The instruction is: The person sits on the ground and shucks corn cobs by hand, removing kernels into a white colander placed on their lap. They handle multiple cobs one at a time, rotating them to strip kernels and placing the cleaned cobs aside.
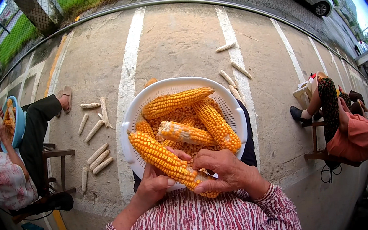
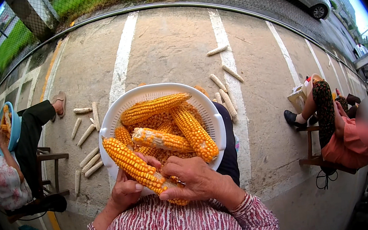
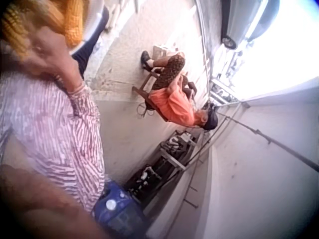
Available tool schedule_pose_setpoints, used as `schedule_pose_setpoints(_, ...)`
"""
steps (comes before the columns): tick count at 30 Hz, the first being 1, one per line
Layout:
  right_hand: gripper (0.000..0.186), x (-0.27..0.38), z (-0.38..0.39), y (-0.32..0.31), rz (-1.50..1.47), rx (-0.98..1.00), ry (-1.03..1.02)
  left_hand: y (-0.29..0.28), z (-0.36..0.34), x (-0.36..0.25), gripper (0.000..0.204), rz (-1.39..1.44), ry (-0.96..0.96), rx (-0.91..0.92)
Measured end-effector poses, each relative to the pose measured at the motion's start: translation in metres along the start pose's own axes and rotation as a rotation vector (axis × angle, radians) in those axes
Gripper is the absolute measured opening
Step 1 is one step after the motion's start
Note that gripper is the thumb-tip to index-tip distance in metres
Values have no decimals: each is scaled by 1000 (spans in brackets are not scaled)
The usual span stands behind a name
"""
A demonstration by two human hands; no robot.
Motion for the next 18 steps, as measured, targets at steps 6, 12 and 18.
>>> schedule_pose_setpoints(6, 45, 2, -6, 6, 97, 130, -5, -1, 0, 4, 65, -76, -83, 62)
schedule_pose_setpoints(12, 39, 2, -10, 9, 88, 97, -67, 1, 1, 1, 62, -54, -104, 104)
schedule_pose_setpoints(18, 33, -5, -7, 18, -130, 6, -66, 1, 5, 2, 56, -28, -97, 117)
Point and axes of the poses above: each hand's wrist, its own z-axis away from the middle knuckle, its own y-axis out of the palm, x = y × z, the point moved 5 cm from there along -z, towards the middle knuckle, and after that the axes turned 3 degrees about -x, right-handed, at the moved point
